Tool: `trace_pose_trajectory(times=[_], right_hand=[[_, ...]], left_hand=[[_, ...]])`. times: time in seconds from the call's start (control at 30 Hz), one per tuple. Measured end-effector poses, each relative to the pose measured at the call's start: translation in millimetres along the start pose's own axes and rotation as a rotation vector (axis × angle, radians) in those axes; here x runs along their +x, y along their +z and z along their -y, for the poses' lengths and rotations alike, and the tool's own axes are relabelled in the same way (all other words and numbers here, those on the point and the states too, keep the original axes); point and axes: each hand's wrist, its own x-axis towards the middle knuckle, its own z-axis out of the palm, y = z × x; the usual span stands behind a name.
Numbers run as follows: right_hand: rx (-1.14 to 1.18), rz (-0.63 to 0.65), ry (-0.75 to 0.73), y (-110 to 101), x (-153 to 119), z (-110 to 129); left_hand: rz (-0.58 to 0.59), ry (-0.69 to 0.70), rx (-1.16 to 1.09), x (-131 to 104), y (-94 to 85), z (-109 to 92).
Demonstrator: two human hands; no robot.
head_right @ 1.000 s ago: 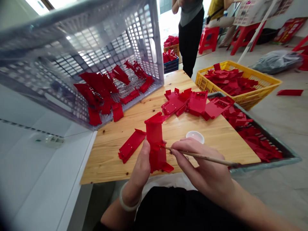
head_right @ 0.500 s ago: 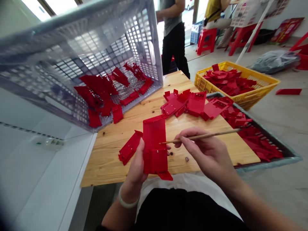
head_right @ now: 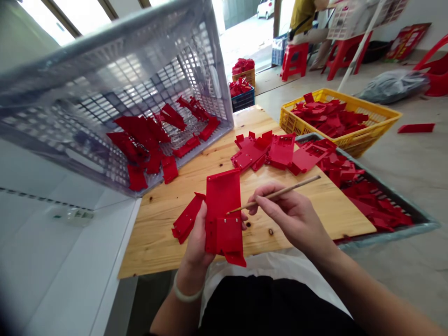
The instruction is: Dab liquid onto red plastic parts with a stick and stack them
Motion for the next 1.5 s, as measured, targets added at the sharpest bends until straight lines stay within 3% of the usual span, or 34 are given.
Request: trace_pose_trajectory(times=[0.4,0.57,0.8,1.03,1.2,1.33,1.5], right_hand=[[-0.022,-0.037,0.036,3,-4,4],[-0.029,-0.018,-0.023,0,0,-3],[0.009,-0.049,0.069,2,-6,0],[-0.029,-0.016,-0.051,-5,5,-7],[0.041,0.014,-0.018,-14,4,-15],[0.050,-0.125,-0.036,-31,5,-22],[0.097,-0.317,-0.050,-51,6,-28]], left_hand=[[0.061,-0.009,-0.067,3,-3.0,0],[0.058,-0.012,-0.064,3,-2.6,-1],[0.040,-0.058,-0.105,5,-4.4,-2],[0.049,-0.035,-0.071,8,-0.4,-1],[0.054,-0.058,-0.037,14,-4.6,0],[0.041,-0.053,0.073,57,-4.8,-7],[-0.048,0.133,0.367,165,33.9,-28]])
